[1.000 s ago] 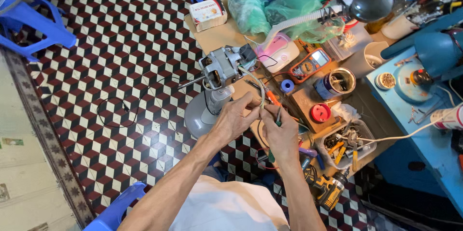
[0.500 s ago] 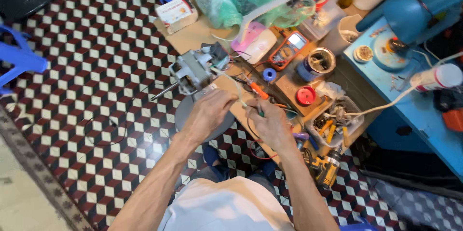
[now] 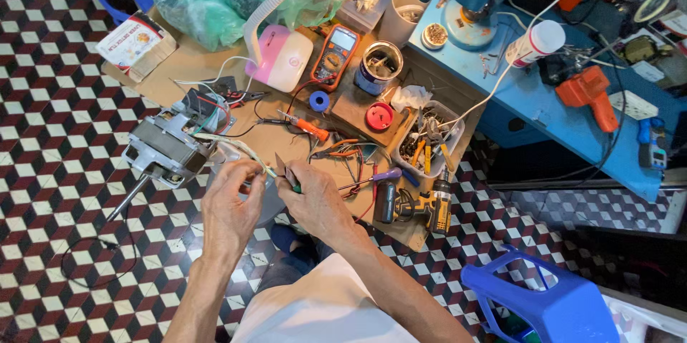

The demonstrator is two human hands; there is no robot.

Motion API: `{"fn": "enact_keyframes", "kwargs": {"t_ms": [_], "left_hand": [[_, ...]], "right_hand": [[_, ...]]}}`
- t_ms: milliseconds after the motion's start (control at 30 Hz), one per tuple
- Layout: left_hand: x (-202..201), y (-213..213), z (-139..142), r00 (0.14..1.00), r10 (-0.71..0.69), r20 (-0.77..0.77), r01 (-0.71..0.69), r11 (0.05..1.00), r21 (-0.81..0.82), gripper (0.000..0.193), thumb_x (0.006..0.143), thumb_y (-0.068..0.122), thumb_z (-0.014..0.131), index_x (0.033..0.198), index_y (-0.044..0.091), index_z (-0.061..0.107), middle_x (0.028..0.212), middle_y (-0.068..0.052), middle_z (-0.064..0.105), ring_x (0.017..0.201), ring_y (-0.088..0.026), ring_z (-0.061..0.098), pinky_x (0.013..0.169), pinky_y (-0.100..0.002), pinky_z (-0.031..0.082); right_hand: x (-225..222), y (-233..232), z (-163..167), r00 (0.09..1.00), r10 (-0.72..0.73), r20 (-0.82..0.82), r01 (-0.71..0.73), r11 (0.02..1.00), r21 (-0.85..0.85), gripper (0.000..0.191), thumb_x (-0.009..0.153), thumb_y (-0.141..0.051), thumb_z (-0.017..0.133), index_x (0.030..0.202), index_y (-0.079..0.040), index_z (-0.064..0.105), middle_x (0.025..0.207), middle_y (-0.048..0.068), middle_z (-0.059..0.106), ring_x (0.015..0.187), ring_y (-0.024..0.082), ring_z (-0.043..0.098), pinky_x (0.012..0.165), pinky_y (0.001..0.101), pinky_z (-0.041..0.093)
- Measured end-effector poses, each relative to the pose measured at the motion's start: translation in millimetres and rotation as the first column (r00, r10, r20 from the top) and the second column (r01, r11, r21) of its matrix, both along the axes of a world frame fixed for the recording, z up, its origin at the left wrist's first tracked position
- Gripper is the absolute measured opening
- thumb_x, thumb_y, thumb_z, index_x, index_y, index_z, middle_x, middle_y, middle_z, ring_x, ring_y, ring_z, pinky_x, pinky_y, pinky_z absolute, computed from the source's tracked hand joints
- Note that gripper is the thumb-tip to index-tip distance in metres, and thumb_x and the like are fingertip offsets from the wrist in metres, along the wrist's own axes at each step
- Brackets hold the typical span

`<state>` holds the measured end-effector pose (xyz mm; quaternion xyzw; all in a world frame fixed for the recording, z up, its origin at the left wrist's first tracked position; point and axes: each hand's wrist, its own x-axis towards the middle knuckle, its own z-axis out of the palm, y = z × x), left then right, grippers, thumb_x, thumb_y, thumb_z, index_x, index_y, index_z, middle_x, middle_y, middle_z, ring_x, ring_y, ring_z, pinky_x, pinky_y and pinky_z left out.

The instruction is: The person works on a ceiling fan motor assembly at a cluttered workbench. They strip wire insulation with a utility knife, then use pliers to crimp and secure wire connections. The person repositions a blue stool and the fan assembly on the table during the process.

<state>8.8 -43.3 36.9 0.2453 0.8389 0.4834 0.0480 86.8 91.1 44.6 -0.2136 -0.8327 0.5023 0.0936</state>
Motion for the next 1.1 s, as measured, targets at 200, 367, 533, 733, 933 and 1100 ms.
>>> {"fn": "enact_keyframes", "kwargs": {"t_ms": [200, 367, 533, 733, 933, 1100], "left_hand": [[-2.0, -4.3, -11.5, 0.803, -0.151, 0.576, -0.009, 0.964, 0.265, 0.031, 0.098, 0.010, 0.062, 0.128, 0.009, 0.070, 0.109, -0.005, 0.076, 0.095, -0.009, 0.070, 0.086, -0.026, 0.057], [-8.6, -2.8, 9.5, 0.848, -0.139, 0.511, 0.077, 0.987, 0.141, 0.027, 0.096, 0.011, 0.067, 0.122, 0.006, 0.072, 0.101, -0.005, 0.076, 0.091, -0.010, 0.068, 0.080, -0.027, 0.054], [-13.1, 1.4, 21.2, 0.948, -0.049, 0.314, 0.082, 0.992, -0.091, 0.020, 0.093, 0.015, 0.071, 0.111, 0.006, 0.072, 0.097, -0.006, 0.073, 0.084, -0.017, 0.073, 0.069, -0.030, 0.057], [-9.8, -1.9, 16.6, 0.994, -0.108, -0.016, 0.107, 0.994, -0.022, 0.017, 0.097, 0.011, 0.069, 0.112, 0.003, 0.069, 0.105, -0.011, 0.071, 0.090, -0.028, 0.071, 0.077, -0.034, 0.056], [-3.8, 6.1, 14.0, 1.000, 0.005, 0.007, -0.005, 1.000, 0.013, 0.016, 0.095, 0.010, 0.069, 0.109, 0.003, 0.069, 0.096, -0.012, 0.070, 0.084, -0.028, 0.071, 0.073, -0.035, 0.055], [-0.7, 16.8, 13.2, 0.998, 0.055, 0.019, -0.056, 0.995, 0.077, 0.014, 0.096, 0.012, 0.069, 0.106, 0.002, 0.070, 0.095, -0.013, 0.070, 0.084, -0.029, 0.071, 0.073, -0.036, 0.055]], "right_hand": [[0.9, 13.5, -8.5, 0.996, 0.091, 0.016, -0.087, 0.982, -0.170, 0.019, 0.090, -0.014, 0.070, 0.104, -0.001, 0.065, 0.072, 0.011, 0.059, 0.067, 0.021, 0.061, 0.064, 0.0360, 0.051], [-9.0, 42.5, -16.3, 0.969, 0.236, 0.068, -0.204, 0.929, -0.309, 0.020, 0.093, -0.015, 0.068, 0.108, -0.001, 0.069, 0.080, 0.005, 0.069, 0.075, 0.012, 0.066, 0.069, 0.0306, 0.053], [-24.7, 62.2, -20.3, 0.924, 0.354, 0.146, -0.232, 0.821, -0.522, 0.019, 0.093, -0.015, 0.065, 0.106, -0.002, 0.071, 0.077, -0.003, 0.065, 0.066, 0.005, 0.054, 0.058, 0.0247, 0.046], [-40.0, 74.1, -8.4, 0.864, 0.456, 0.212, -0.345, 0.844, -0.410, 0.018, 0.093, -0.016, 0.066, 0.099, 0.000, 0.071, 0.072, -0.002, 0.065, 0.059, 0.005, 0.052, 0.053, 0.0251, 0.045], [-46.1, 78.4, 1.7, 0.877, 0.450, 0.170, -0.297, 0.785, -0.544, 0.019, 0.094, -0.014, 0.065, 0.103, 0.001, 0.071, 0.081, 0.003, 0.069, 0.055, 0.006, 0.049, 0.045, 0.0230, 0.037], [-37.0, 87.2, 4.8, 0.958, 0.265, 0.110, -0.084, 0.627, -0.775, 0.024, 0.096, -0.013, 0.058, 0.108, 0.003, 0.071, 0.086, 0.010, 0.070, 0.050, 0.008, 0.048, 0.038, 0.0214, 0.032]]}}
